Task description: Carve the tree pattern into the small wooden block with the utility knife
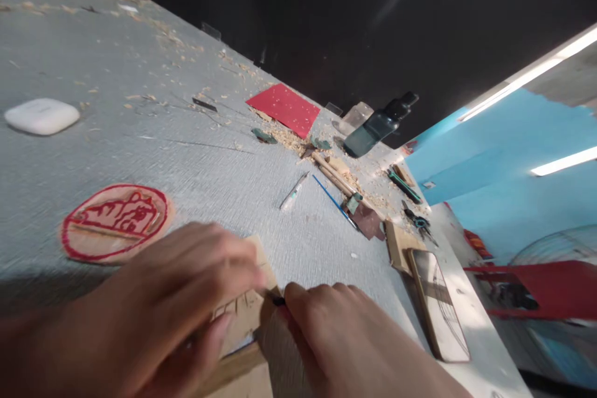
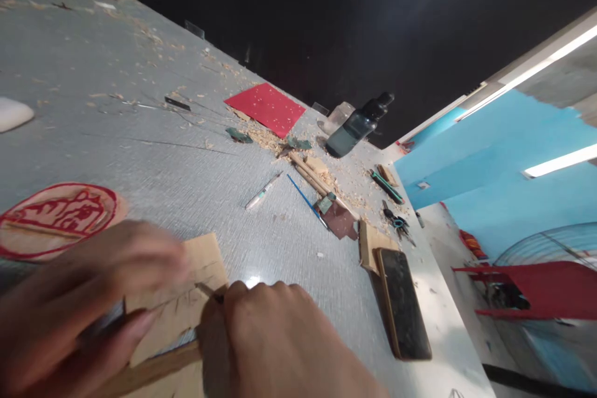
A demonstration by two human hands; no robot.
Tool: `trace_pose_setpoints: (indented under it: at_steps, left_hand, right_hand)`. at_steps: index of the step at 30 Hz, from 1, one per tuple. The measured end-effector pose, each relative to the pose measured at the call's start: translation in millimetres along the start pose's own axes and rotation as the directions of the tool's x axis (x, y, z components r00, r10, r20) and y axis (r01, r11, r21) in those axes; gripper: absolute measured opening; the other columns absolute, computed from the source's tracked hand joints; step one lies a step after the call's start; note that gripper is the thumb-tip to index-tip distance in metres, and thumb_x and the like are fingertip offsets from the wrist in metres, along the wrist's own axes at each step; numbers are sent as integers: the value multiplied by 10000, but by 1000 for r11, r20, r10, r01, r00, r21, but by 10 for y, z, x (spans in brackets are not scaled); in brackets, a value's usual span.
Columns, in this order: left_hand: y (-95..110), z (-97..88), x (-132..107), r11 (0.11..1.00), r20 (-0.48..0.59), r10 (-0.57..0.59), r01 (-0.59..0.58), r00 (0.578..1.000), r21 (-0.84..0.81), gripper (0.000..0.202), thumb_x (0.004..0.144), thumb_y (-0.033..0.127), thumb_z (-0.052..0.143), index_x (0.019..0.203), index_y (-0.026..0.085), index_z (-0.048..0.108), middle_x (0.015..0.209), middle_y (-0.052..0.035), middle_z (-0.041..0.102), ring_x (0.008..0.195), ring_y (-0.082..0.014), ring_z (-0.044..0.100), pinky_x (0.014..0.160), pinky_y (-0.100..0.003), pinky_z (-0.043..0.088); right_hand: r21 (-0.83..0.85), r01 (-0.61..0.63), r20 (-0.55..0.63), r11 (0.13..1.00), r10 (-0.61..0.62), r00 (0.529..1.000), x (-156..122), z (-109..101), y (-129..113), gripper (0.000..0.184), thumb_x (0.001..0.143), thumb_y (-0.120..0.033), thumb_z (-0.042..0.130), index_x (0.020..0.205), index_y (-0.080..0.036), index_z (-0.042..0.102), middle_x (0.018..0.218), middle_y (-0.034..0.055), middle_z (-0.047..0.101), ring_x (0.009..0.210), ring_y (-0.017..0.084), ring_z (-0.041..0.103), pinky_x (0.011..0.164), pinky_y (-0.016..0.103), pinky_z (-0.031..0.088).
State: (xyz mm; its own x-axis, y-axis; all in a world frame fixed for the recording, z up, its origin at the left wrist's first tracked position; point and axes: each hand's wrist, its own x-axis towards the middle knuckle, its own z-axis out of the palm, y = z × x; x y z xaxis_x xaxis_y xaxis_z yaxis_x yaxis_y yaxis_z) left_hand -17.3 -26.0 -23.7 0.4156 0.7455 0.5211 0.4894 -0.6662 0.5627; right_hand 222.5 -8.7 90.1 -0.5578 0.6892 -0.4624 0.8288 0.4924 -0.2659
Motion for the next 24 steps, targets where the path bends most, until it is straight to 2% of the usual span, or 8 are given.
trace_pose_setpoints:
  at_steps: [2,3,5,7,11,16,21,24]
  left_hand:
    - [25,-33,143,999,78,-24,21,997,39,607,905,320,729,1467,262,506,1461,-100,616,1311,-303,608,1098,-466,532]
    - [20,-33,193,998,90,-40,35,995,51,687,903,393,750,1505,232,460,1516,-128,575,1371,-336,568,1136,-504,499]
    - [-9,-15,253,995,154,-57,44,986,86,862,847,616,786,1527,210,445,1563,-152,542,1413,-384,531,1153,-547,470]
    - [-37,-1,278,992,246,-83,57,966,111,952,783,758,777,1501,202,490,1547,-160,561,1399,-402,537,1124,-558,482]
    - [-45,-24,310,993,344,-102,73,933,95,847,807,760,737,1414,191,575,1452,-154,621,1335,-374,568,1054,-519,512]
    - [-22,-43,336,994,334,-80,50,939,98,810,807,726,748,1366,159,597,1402,-163,633,1304,-364,564,1064,-505,490]
    - [-23,-34,332,996,330,-74,53,941,72,741,790,685,785,1312,188,615,1359,-134,641,1280,-344,562,1058,-488,481]
    - [-28,-27,327,996,324,-81,65,943,62,743,783,674,794,1320,193,615,1357,-127,641,1289,-346,555,1065,-495,473]
  right_hand:
    - [-113,56,9,992,-56,998,-19,-31,-31,140,929,-120,563,896,-176,687,766,34,730,562,132,625,518,316,203]
    - [-177,69,11,982,-68,998,-23,-46,-38,172,939,-110,529,901,-168,686,761,53,727,566,151,628,528,326,197]
    - [-285,26,40,958,-15,999,-18,-91,-53,220,950,-93,494,863,-161,684,734,80,716,575,182,636,540,335,192]
    - [-336,-27,101,941,65,993,6,-162,-89,247,969,-115,496,828,-163,694,741,96,725,592,198,649,545,333,201]
    - [-320,-66,198,945,135,971,82,-330,-226,330,1042,-199,445,875,-153,727,838,130,762,675,214,676,565,320,278]
    - [-302,-161,265,940,245,932,100,-416,-339,364,1075,-266,412,945,-137,727,943,154,766,732,214,662,598,314,337]
    - [-241,-140,222,960,195,955,69,-412,-275,405,1081,-280,378,831,-163,673,808,103,721,639,173,575,582,314,299]
    - [-233,-130,208,964,180,961,64,-391,-229,401,1085,-286,382,825,-165,662,818,107,718,682,182,596,600,317,300]
